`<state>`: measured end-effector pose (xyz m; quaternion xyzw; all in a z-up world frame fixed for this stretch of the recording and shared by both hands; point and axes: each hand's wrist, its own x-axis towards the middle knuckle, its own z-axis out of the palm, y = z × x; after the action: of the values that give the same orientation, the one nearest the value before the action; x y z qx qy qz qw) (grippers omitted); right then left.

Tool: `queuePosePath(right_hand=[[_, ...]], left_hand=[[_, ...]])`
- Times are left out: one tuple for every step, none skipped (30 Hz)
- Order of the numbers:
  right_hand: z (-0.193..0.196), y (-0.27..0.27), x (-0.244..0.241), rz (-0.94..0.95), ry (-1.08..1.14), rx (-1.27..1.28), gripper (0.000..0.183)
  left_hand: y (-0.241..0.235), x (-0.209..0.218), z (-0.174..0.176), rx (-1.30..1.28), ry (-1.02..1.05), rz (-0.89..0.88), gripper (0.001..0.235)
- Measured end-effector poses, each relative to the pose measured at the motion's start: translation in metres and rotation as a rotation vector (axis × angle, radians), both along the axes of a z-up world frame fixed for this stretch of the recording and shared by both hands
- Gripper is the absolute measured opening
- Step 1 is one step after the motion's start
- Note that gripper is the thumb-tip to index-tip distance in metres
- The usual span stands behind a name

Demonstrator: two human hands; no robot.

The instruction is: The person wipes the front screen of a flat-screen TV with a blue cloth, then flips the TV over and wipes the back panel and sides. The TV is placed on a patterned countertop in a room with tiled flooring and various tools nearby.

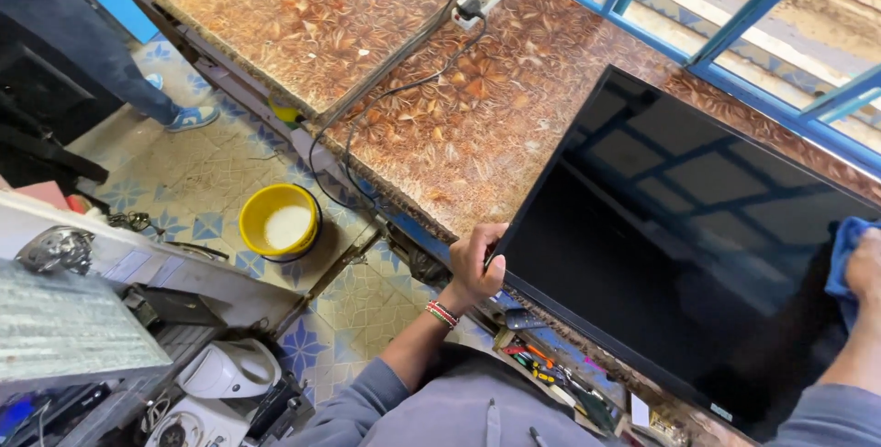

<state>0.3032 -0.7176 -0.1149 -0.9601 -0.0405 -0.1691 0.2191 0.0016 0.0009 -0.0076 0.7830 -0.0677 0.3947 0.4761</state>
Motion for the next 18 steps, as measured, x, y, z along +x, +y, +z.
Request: queuePosePath(right_hand=[[0.044,0.033,-0.051,-0.016,0.006,-0.006,0.06],[0.099,0.097,-0.083,-0.196,0.159,-0.033,0.057],[0.161,0.186,-0.11,-0.373,0.314,-0.058,0.086],[0.162,0.203,-0.124,-0.389,0.319,-0.059,0.086],[0.162,0.221,-0.138,-0.296,0.268,-0.118,0.084],[0.162,0.24,-0.151,-0.195,0.223,-0.181,0.083],[0.166,0.263,-0.176,-0.205,0.234,-0.186,0.083],[0.172,0.288,-0.196,-0.111,0.213,-0.183,0.08],[0.178,0.313,-0.215,-0.017,0.191,-0.18,0.077],[0.182,0.329,-0.235,-0.023,0.19,-0.178,0.077],[0.186,0.345,-0.255,0.045,0.171,-0.184,0.076],[0.19,0.361,-0.278,0.116,0.161,-0.191,0.075],[0.196,0.36,-0.286,0.113,0.17,-0.19,0.075],[0.203,0.359,-0.293,0.124,0.207,-0.143,0.079],[0.209,0.358,-0.299,0.135,0.242,-0.097,0.083],[0.213,0.348,-0.291,0.131,0.252,-0.093,0.083],[0.216,0.337,-0.284,0.025,0.315,-0.09,0.088],[0.217,0.328,-0.28,-0.085,0.382,-0.086,0.092]], left_hand=[[-0.003,0.0,-0.001,-0.006,0.006,-0.016,0.045],[-0.003,0.001,-0.002,-0.002,-0.005,0.005,0.046],[-0.003,0.003,-0.002,0.001,-0.015,0.026,0.047],[-0.003,0.005,-0.002,-0.002,-0.01,0.01,0.047],[-0.003,0.007,-0.001,-0.003,-0.025,0.024,0.047],[-0.004,0.005,-0.002,-0.006,-0.035,0.045,0.047],[-0.005,0.002,-0.006,-0.012,-0.024,0.034,0.047],[-0.003,0.003,-0.007,-0.007,-0.038,0.018,0.046],[-0.002,0.005,-0.008,-0.003,-0.053,0.003,0.046],[-0.001,0.004,-0.007,-0.001,-0.054,-0.004,0.046],[0.0,0.004,-0.005,-0.003,-0.035,-0.009,0.046],[0.0,0.0,-0.004,-0.006,-0.007,-0.012,0.046],[0.001,-0.002,-0.005,-0.006,0.001,-0.016,0.046],[0.001,-0.001,-0.006,-0.009,-0.002,-0.024,0.045],[0.001,0.0,-0.007,-0.012,-0.005,-0.033,0.044],[0.001,0.0,-0.006,-0.01,0.005,-0.038,0.044],[0.001,0.001,-0.005,-0.01,0.012,-0.036,0.044],[0.002,-0.001,-0.006,-0.009,0.023,-0.038,0.044]])
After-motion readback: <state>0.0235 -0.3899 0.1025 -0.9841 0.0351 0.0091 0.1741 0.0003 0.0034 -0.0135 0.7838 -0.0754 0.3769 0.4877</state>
